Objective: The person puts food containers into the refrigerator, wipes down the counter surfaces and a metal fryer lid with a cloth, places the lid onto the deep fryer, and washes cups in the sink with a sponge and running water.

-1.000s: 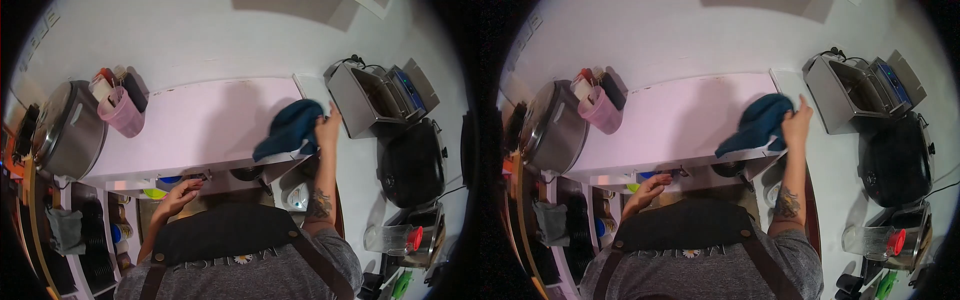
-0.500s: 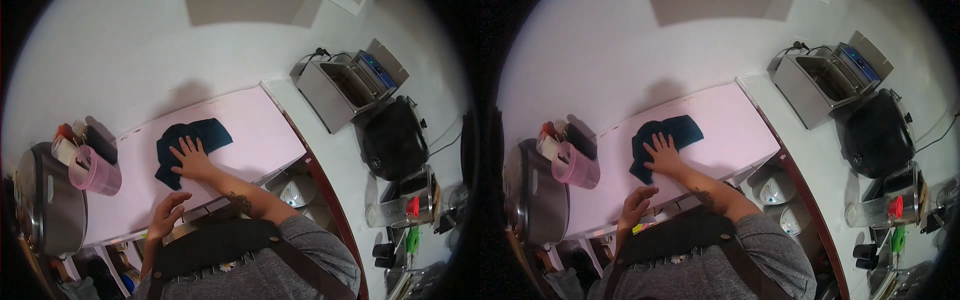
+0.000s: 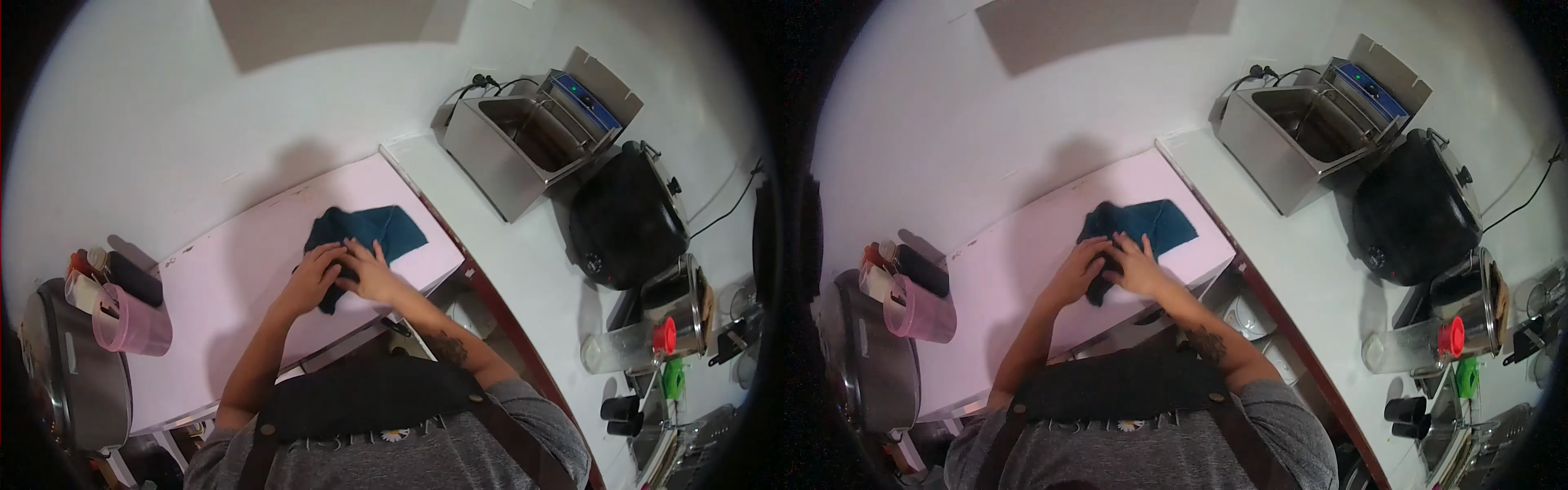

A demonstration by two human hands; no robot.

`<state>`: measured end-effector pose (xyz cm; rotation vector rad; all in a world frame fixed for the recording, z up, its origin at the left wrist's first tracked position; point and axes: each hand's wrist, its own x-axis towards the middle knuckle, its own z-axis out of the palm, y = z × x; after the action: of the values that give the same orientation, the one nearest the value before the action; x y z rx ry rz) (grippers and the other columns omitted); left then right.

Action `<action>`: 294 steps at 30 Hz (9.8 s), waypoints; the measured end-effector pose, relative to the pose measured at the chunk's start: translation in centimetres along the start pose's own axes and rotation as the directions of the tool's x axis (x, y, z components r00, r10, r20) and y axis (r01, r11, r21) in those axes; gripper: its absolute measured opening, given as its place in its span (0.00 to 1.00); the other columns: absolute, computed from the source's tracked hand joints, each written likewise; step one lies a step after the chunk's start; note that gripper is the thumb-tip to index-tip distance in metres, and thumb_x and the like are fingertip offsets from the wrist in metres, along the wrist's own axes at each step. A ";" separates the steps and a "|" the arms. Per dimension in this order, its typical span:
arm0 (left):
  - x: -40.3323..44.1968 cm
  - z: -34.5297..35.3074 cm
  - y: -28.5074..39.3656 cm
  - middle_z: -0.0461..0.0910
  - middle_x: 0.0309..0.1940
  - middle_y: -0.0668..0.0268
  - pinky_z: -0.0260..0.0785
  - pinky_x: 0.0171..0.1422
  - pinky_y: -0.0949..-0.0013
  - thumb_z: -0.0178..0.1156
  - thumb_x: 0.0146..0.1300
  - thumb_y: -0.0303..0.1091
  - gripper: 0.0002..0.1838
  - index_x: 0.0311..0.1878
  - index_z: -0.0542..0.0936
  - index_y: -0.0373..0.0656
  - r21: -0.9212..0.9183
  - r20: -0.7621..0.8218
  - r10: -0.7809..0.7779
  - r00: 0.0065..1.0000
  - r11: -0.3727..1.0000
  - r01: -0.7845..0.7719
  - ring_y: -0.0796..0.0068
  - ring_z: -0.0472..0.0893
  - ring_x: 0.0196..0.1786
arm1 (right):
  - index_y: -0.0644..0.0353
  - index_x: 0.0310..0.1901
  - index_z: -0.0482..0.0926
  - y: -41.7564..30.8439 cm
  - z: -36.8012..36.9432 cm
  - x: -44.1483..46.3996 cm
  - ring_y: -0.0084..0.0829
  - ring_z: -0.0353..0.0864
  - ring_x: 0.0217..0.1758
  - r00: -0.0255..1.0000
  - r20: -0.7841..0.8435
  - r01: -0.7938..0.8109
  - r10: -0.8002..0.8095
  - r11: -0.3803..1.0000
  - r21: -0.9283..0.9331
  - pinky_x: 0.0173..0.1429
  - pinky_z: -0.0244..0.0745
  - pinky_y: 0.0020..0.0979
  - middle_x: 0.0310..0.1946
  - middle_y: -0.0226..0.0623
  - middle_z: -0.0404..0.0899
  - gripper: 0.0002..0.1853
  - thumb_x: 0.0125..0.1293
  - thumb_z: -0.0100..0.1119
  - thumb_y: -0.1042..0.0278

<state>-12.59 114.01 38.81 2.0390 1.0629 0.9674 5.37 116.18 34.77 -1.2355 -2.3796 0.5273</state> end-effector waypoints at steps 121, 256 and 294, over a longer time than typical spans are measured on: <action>55.9 13.2 7.7 0.72 0.41 0.48 0.71 0.46 0.57 0.55 0.51 0.26 0.09 0.36 0.76 0.32 0.653 0.038 0.358 0.933 0.698 -0.294 0.49 0.76 0.42 | 0.64 0.49 0.72 6.9 -7.4 -23.9 0.25 0.74 0.46 0.511 0.049 -0.286 0.858 0.116 0.951 0.52 0.67 0.24 0.44 0.36 0.76 0.13 0.62 0.52 0.76; -1.6 -6.9 8.7 0.70 0.24 0.74 0.61 0.33 0.80 0.51 0.62 0.38 0.11 0.32 0.73 0.40 -0.403 -0.284 -0.544 0.789 0.815 0.417 0.85 0.68 0.28 | 0.63 0.44 0.74 -2.7 -16.6 5.0 0.25 0.74 0.33 0.966 0.251 -0.116 -0.056 0.776 0.620 0.41 0.69 0.24 0.36 0.36 0.76 0.16 0.53 0.60 0.72; -34.3 -24.8 15.1 0.69 0.28 0.66 0.62 0.41 0.72 0.72 0.33 0.32 0.18 0.24 0.72 0.38 0.320 -0.906 0.032 0.422 0.705 0.633 0.72 0.69 0.35 | 0.50 0.63 0.59 -37.0 25.3 9.3 0.49 0.45 0.69 0.552 0.362 0.821 -0.751 0.565 -0.081 0.62 0.37 0.65 0.66 0.44 0.50 0.34 0.57 0.45 0.42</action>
<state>-41.01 82.21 53.06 1.5357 2.5769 1.6550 -37.57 100.43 33.62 0.0014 -2.9692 0.1017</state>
